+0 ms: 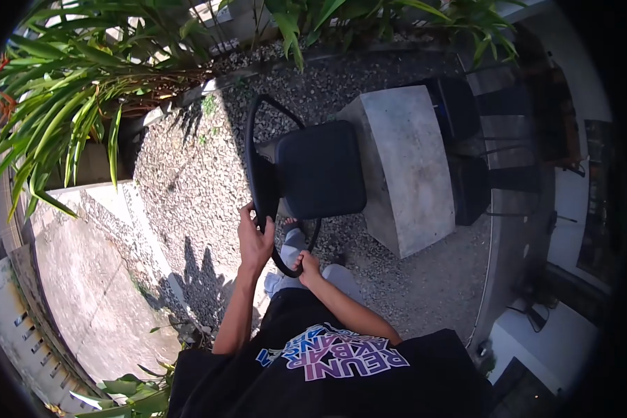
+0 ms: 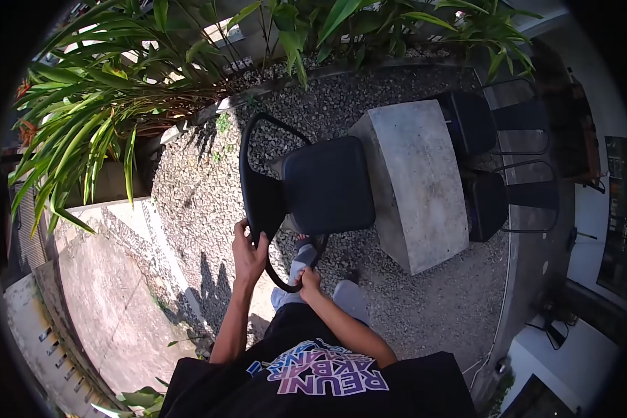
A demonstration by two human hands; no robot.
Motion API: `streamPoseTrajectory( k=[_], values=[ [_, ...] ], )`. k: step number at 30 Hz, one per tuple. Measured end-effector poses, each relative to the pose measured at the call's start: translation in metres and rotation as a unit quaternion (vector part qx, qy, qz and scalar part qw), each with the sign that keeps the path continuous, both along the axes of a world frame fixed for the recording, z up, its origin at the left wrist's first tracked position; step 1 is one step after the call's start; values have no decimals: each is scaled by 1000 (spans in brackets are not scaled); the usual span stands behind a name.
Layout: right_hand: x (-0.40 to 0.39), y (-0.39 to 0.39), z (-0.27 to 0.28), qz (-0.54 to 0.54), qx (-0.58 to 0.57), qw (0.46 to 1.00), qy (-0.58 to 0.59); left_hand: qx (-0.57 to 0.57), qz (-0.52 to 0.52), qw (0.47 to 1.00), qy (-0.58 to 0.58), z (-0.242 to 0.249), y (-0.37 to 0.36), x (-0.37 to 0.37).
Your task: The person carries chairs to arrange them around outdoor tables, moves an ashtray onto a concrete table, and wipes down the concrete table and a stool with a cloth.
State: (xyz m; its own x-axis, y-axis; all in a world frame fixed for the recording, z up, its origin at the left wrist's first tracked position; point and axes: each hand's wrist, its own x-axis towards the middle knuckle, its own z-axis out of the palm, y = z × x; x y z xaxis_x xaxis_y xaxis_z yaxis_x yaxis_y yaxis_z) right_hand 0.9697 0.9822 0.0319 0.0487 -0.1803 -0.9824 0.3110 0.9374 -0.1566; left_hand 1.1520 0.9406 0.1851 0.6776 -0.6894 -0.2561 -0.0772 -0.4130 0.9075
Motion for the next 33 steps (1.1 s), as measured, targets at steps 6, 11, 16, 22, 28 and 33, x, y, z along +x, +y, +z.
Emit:
streamPoseTrajectory(
  k=[6, 11, 16, 22, 28, 33],
  values=[
    [19, 10, 2, 8, -45, 999, 12, -21, -4, 1000, 22, 11, 9, 18],
    [22, 13, -50, 53, 9, 998, -44, 30, -1, 995, -98, -31, 26, 33],
    [46, 20, -58, 97, 96, 991, -11, 149, 35, 977, -150, -57, 28, 62],
    [37, 38, -56, 187, -19, 977, 100, 43, 41, 983, -172, -60, 26, 48],
    [22, 37, -34, 167, -68, 951, 252, -27, 64, 991, -113, -44, 21, 12],
    [21, 22, -54, 203, -73, 969, 123, 99, 36, 973, -207, -36, 11, 25]
  ],
)
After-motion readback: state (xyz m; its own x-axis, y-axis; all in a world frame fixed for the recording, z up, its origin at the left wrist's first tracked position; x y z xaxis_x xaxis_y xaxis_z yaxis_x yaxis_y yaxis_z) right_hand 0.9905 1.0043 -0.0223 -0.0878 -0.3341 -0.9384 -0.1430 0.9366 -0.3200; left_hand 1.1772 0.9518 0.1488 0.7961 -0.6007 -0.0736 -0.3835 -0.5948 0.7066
